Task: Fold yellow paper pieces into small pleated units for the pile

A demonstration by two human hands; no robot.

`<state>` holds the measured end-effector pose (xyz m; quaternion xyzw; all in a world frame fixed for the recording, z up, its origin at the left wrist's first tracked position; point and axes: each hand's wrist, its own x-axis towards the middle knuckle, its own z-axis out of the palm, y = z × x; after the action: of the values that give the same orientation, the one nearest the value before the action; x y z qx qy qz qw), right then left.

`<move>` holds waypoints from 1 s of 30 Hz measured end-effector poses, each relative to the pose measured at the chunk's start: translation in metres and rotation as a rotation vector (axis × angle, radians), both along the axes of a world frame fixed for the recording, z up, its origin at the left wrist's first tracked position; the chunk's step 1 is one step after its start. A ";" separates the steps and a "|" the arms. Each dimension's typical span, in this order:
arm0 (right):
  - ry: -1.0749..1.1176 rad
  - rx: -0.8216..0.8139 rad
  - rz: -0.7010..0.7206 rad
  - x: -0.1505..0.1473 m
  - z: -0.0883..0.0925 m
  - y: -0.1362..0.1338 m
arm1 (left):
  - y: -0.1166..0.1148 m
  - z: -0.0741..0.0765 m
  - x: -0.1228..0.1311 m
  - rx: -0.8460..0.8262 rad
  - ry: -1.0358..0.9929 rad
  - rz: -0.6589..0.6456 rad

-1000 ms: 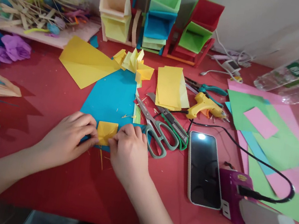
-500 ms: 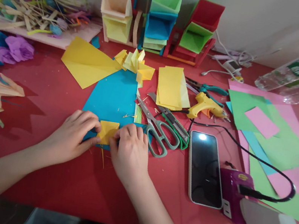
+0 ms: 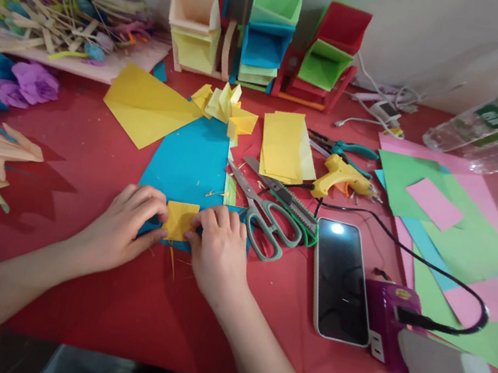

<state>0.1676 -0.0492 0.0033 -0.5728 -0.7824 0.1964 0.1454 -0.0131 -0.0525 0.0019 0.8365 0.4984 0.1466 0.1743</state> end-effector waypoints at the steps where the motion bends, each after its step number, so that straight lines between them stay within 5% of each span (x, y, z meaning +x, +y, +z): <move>1: 0.007 0.014 0.011 0.001 0.000 -0.001 | 0.000 0.001 0.000 0.013 -0.020 -0.033; 10: 0.244 0.132 0.283 0.015 -0.005 -0.001 | 0.010 0.001 -0.011 -0.047 -0.126 -0.192; 20: 0.082 0.290 0.382 0.013 -0.001 -0.005 | 0.015 0.001 -0.017 -0.100 -0.119 -0.240; 27: 0.391 0.345 0.242 0.009 0.009 -0.004 | 0.012 0.007 -0.013 0.056 -0.440 -0.144; 30: 0.557 0.234 0.127 0.008 0.015 -0.003 | 0.006 0.012 -0.007 -0.134 -0.612 0.019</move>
<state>0.1760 -0.0527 0.0185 -0.4262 -0.7640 0.2633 0.4066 -0.0204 -0.0464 0.0136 0.7355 0.4393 0.3600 0.3695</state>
